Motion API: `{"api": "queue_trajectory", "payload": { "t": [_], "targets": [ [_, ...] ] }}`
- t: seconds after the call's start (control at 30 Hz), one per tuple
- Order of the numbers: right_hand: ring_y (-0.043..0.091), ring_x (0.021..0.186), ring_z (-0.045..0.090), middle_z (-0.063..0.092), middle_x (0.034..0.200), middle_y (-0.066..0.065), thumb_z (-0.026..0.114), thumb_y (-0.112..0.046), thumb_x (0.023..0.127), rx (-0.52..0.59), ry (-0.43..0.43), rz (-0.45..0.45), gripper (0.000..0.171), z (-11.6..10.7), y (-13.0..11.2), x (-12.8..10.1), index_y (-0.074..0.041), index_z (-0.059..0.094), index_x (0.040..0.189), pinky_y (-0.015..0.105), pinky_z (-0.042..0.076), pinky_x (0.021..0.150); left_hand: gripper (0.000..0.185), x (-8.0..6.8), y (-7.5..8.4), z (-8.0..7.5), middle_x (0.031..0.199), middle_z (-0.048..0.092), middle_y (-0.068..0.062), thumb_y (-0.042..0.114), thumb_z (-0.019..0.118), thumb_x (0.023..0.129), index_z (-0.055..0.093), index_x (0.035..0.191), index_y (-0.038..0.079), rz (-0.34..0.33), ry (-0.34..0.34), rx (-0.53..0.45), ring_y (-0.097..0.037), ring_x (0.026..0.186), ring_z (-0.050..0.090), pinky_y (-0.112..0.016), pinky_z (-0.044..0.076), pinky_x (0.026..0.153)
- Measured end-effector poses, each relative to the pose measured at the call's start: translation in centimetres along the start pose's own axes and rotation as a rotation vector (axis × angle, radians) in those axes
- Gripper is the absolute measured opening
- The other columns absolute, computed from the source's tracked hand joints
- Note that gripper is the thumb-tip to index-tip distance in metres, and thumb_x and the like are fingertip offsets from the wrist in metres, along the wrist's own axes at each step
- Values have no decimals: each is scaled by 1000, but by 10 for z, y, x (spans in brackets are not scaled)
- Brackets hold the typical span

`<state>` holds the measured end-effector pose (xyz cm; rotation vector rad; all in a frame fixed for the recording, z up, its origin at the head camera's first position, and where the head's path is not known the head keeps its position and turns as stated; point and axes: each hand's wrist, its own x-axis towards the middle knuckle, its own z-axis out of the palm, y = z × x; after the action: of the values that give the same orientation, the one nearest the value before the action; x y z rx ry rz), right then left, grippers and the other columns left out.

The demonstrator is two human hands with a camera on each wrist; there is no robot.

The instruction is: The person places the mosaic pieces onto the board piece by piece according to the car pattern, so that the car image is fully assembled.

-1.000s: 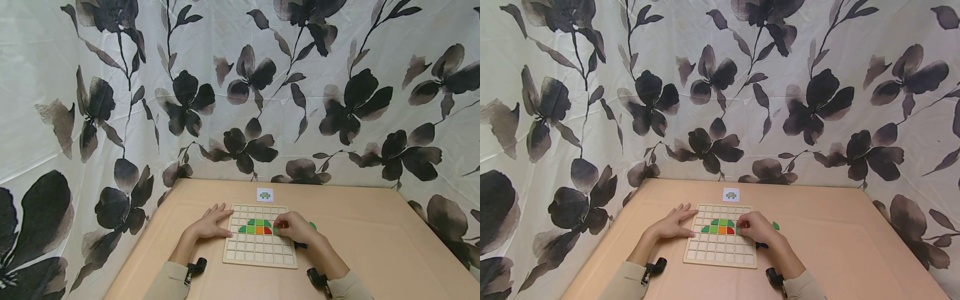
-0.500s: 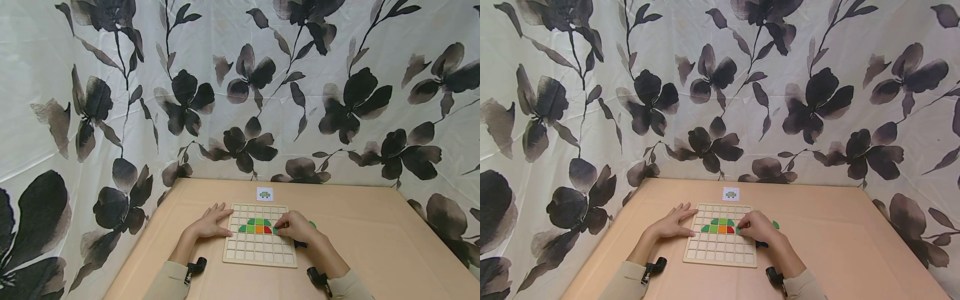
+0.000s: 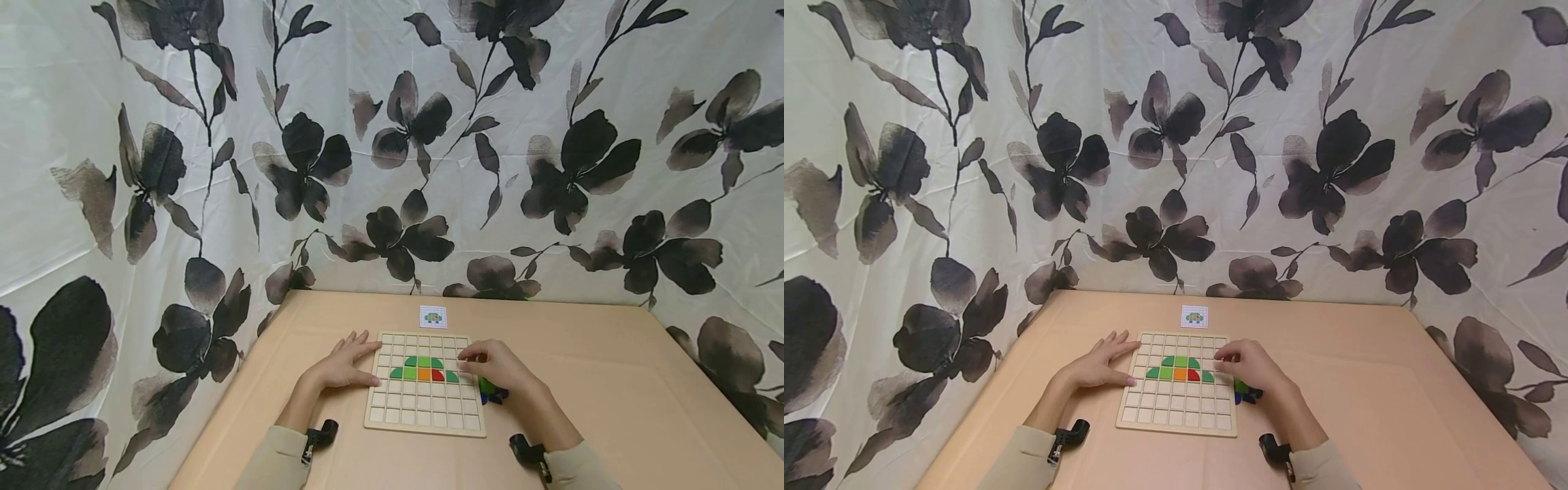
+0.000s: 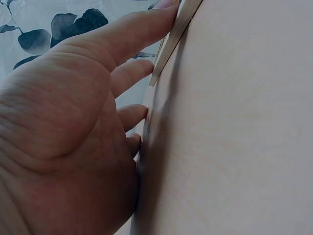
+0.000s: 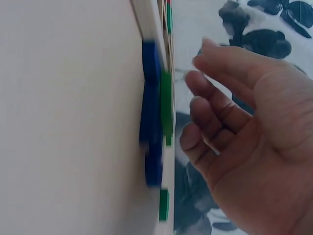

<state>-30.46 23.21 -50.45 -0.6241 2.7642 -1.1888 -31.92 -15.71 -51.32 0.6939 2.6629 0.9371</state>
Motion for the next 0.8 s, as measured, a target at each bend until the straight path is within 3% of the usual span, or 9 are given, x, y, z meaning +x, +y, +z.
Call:
{"api": "queue_trajectory", "payload": {
  "t": [0.2, 0.43, 0.6, 0.8],
  "targets": [
    [21, 89, 56, 68, 96, 2, 77, -19, 95, 84, 15, 148, 22, -15, 7, -8, -11, 79, 116, 26, 51, 64, 85, 0, 0, 0, 172, 16, -24, 46, 84, 84, 49, 156, 19, 3, 3, -9, -48, 160, 2, -63, -3, 129],
    [22, 100, 56, 73, 117, 8, 74, -18, 97, 98, 56, 190, 26, -34, 17, -16, -6, 76, 120, 28, 49, 80, 85, 1, 0, 1, 172, 16, -24, 47, 84, 84, 49, 156, 20, 1, 6, -2, -47, 161, 2, -63, -3, 130],
    [22, 93, 58, 71, 107, 6, 75, -17, 97, 24, 83, 217, 27, -45, 28, -20, -6, 74, 122, 28, 53, 73, 85, 1, 1, 0, 172, 16, -23, 48, 84, 84, 49, 156, 21, 1, 4, -3, -47, 161, 2, -62, -4, 130],
    [21, 83, 56, 66, 91, 4, 80, -9, 90, -61, 46, 209, 19, -52, 37, -26, -5, 77, 107, 27, 50, 63, 85, 0, 0, 1, 172, 17, -23, 48, 84, 84, 49, 156, 21, -3, 5, 5, -47, 161, 3, -63, -3, 130]
  ]
}}
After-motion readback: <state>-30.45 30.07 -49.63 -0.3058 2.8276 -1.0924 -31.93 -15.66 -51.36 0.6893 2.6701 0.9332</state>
